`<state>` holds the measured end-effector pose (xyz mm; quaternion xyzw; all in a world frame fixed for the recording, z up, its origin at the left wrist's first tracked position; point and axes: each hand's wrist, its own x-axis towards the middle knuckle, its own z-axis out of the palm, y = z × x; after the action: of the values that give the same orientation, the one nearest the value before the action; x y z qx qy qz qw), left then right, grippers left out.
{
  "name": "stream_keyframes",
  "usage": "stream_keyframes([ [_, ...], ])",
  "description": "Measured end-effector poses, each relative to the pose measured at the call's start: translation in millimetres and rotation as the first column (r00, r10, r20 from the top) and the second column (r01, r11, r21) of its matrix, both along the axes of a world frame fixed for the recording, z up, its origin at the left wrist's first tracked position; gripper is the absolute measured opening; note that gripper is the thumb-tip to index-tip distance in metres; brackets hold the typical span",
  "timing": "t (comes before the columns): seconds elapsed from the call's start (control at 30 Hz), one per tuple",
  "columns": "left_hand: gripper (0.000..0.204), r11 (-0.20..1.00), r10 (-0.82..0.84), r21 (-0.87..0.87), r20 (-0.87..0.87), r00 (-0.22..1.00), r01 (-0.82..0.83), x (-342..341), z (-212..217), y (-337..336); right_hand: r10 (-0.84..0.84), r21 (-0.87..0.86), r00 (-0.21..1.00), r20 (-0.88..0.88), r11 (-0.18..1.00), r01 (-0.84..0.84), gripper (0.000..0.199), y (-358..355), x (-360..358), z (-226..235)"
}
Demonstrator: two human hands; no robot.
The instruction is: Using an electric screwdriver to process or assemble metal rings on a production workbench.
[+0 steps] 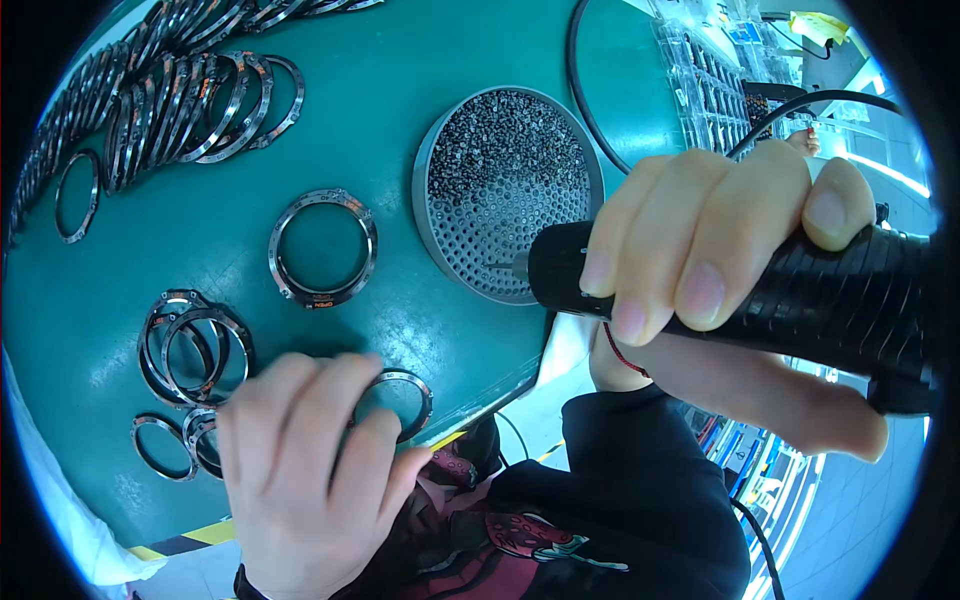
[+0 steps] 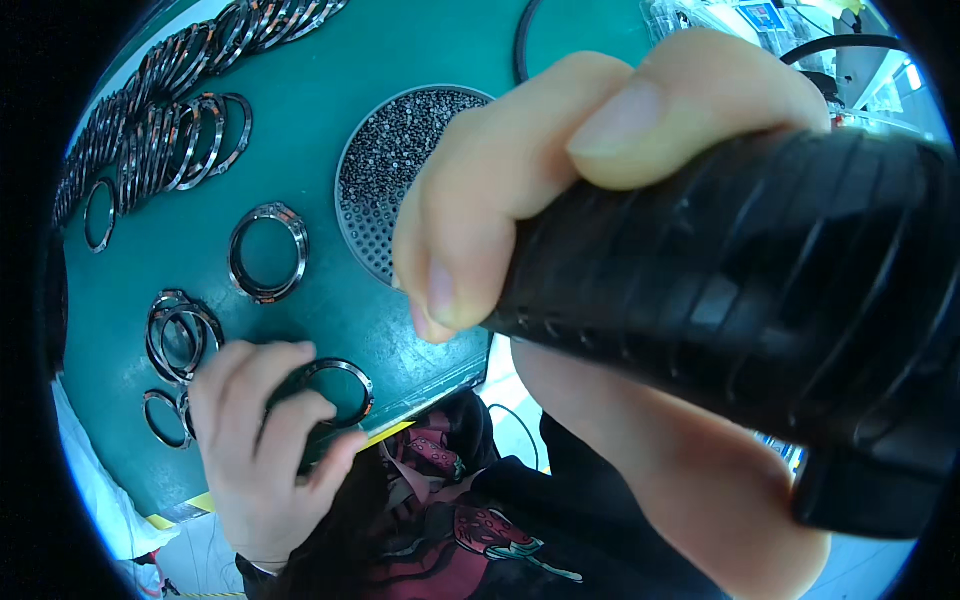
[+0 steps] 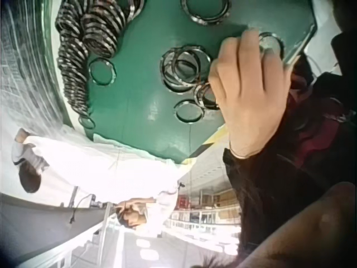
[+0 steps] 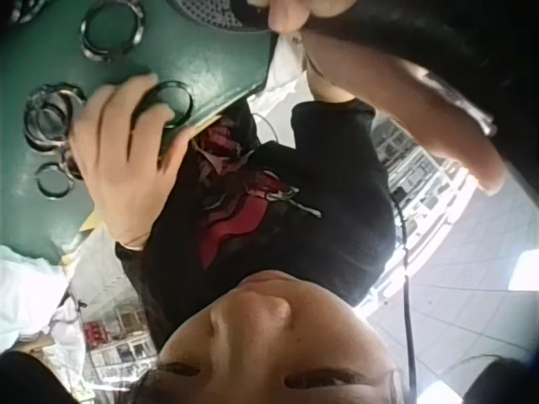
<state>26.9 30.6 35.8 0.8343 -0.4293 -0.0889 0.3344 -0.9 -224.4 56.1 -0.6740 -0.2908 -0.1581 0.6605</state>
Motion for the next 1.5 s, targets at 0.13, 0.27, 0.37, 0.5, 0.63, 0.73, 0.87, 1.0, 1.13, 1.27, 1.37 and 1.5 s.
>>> stream_keyframes([
  [0.13,0.031,0.99,-0.139,0.006,-0.04,0.99,0.139,-7.3,-10.6,0.1,-0.038,-0.004,0.999,0.015,0.999,0.038,0.09,1.4,-5.1,4.0],
  [0.27,0.018,0.992,-0.103,-0.062,0.116,0.988,0.111,-10.8,-23.0,-15.8,-0.013,-0.01,1.0,0.023,1.0,0.013,0.089,2.4,-4.5,3.8],
  [0.37,0.018,0.994,-0.032,-0.101,0.155,0.987,0.048,-18.0,-26.8,-26.5,-0.076,0.121,0.996,0.044,0.99,0.07,0.085,2.8,-12.4,8.6],
  [0.5,0.025,0.989,0.084,-0.135,0.168,0.982,-0.062,-25.7,-36.1,-31.0,-0.073,0.102,0.997,-0.018,0.992,0.075,0.079,6.4,-14.1,12.9],
  [0.63,0.022,0.984,0.108,-0.164,0.193,0.975,-0.077,-23.4,-34.9,-33.3,-0.064,0.033,0.998,-0.01,0.997,0.064,0.086,3.4,-8.3,6.0],
  [0.73,0.03,0.991,0.051,-0.126,0.042,0.998,-0.045,-24.5,-29.1,-31.8,-0.037,-0.016,0.999,-0.013,0.999,0.037,0.09,-0.7,-4.9,5.6],
  [0.87,0.028,0.992,0.03,-0.125,0.041,0.999,-0.025,-24.0,-31.0,-33.6,-0.037,-0.069,0.999,-0.022,0.997,0.035,0.093,-1.9,-6.6,8.1],
  [1.0,0.024,0.992,0.035,-0.127,0.075,0.997,-0.025,-25.2,-33.0,-33.8,0.006,-0.05,1.0,-0.006,0.999,-0.007,0.092,-2.1,-2.8,4.7],
  [1.13,0.023,0.986,0.038,-0.162,0.077,0.996,-0.025,-25.5,-34.9,-36.2,-0.071,-0.042,0.995,-0.075,0.997,0.068,0.091,12.0,-4.6,15.0],
  [1.27,0.023,0.986,0.04,-0.162,0.093,0.995,-0.025,-25.1,-36.2,-38.0,-0.029,-0.049,1.0,0.008,0.998,0.029,0.091,2.2,-5.5,4.0],
  [1.37,0.009,0.979,0.068,-0.202,0.175,0.982,-0.032,-21.9,-35.9,-41.1,-0.069,-0.04,0.998,-0.013,0.997,0.069,0.089,1.6,-11.5,10.7],
  [1.5,0.012,0.977,0.058,-0.211,0.165,0.985,-0.022,-22.3,-36.5,-40.7,-0.021,0.175,0.999,0.033,0.984,0.015,0.079,-3.8,-20.9,15.7],
])
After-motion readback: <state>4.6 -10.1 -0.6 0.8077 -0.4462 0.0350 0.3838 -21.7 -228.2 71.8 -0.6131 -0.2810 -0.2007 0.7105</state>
